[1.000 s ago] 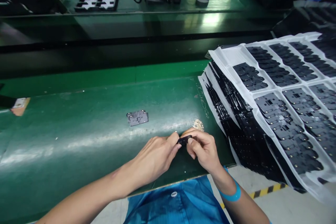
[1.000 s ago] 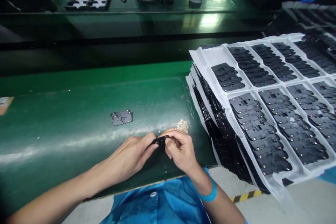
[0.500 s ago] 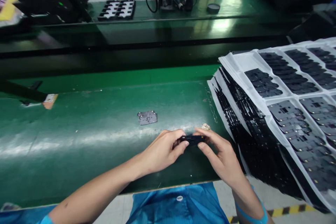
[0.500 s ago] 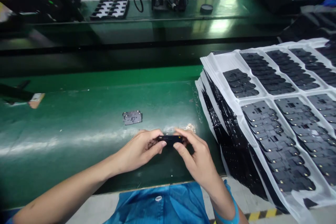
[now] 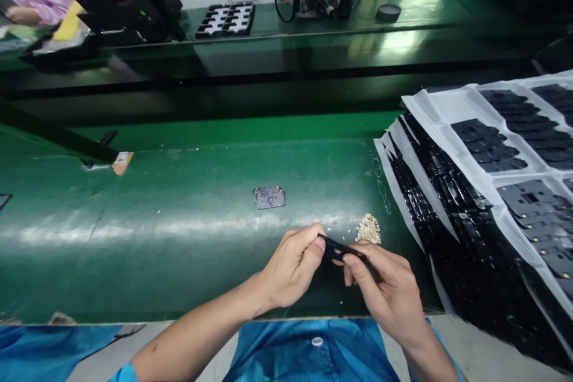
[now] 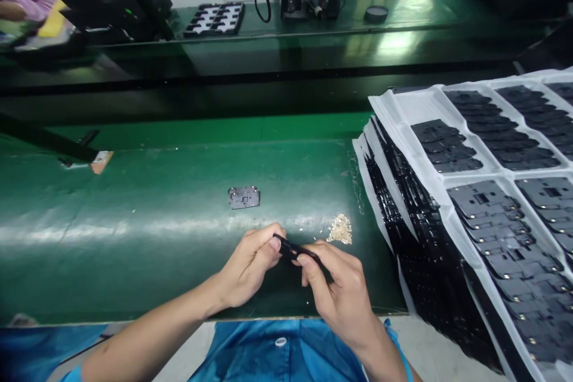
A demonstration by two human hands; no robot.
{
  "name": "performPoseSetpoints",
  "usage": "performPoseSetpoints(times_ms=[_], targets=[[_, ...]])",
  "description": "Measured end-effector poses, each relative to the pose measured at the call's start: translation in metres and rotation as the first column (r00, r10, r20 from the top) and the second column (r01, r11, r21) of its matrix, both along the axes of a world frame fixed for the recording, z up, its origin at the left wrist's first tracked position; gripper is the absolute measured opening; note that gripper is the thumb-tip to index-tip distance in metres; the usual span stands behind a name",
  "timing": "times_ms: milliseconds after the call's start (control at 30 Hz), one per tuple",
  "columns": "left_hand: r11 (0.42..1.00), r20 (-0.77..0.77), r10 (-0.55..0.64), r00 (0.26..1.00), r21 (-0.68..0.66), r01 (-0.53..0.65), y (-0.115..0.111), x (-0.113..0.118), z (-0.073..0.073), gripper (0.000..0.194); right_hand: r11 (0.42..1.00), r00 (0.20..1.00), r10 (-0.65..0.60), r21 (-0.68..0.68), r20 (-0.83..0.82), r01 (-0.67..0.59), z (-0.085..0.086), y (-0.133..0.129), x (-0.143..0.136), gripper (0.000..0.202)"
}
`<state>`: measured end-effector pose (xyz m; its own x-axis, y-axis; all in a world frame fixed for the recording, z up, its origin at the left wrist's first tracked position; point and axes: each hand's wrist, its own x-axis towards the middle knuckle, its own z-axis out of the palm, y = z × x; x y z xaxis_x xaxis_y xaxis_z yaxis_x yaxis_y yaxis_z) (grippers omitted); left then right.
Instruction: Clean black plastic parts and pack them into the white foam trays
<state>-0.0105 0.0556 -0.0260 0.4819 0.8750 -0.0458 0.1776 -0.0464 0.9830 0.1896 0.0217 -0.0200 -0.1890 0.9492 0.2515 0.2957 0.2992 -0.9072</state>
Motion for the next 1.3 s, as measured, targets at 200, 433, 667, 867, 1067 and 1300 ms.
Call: performPoseSetpoints(times_ms=[200, 433, 667, 867, 1067, 1300], targets=[[0.999, 0.038, 0.013, 0.999, -0.033, -0.012, 0.0, -0.003, -0.003, 0.042, 0.999, 0.999, 0.034, -0.011, 0.021, -0.034, 0.0, 0.002, 0.0, 0.019], [0.999, -0.002, 0.031, 1.0, 0.027, -0.03, 0.003, 0.0, 0.002, 0.038, 0.998, 0.997, 0.061, -0.014, 0.04, -0.06, -0.001, 0.001, 0.003, 0.021], [0.996, -0.071, 0.021, 0.997, 0.089, -0.014, 0.003, 0.003, 0.003, 0.032, 0.998, 0.998, 0.052, -0.026, 0.028, -0.052, -0.006, 0.001, 0.005, 0.021], [0.998, -0.157, 0.0, 0.988, 0.068, 0.011, 0.004, 0.006, 0.003, 0.026, 0.999, 1.0, 0.006, -0.047, 0.011, -0.005, -0.007, 0.002, 0.008, 0.018], [0.999, -0.062, -0.024, 0.998, -0.036, 0.022, 0.005, 0.008, 0.001, 0.035, 0.999, 0.999, -0.031, -0.041, -0.019, 0.03, -0.01, 0.001, 0.011, 0.019], [0.983, 0.045, 0.082, 0.996, -0.171, -0.073, 0.003, 0.017, -0.004, 0.039, 0.993, 0.993, -0.113, -0.029, -0.045, 0.111, -0.015, 0.002, 0.007, 0.019]])
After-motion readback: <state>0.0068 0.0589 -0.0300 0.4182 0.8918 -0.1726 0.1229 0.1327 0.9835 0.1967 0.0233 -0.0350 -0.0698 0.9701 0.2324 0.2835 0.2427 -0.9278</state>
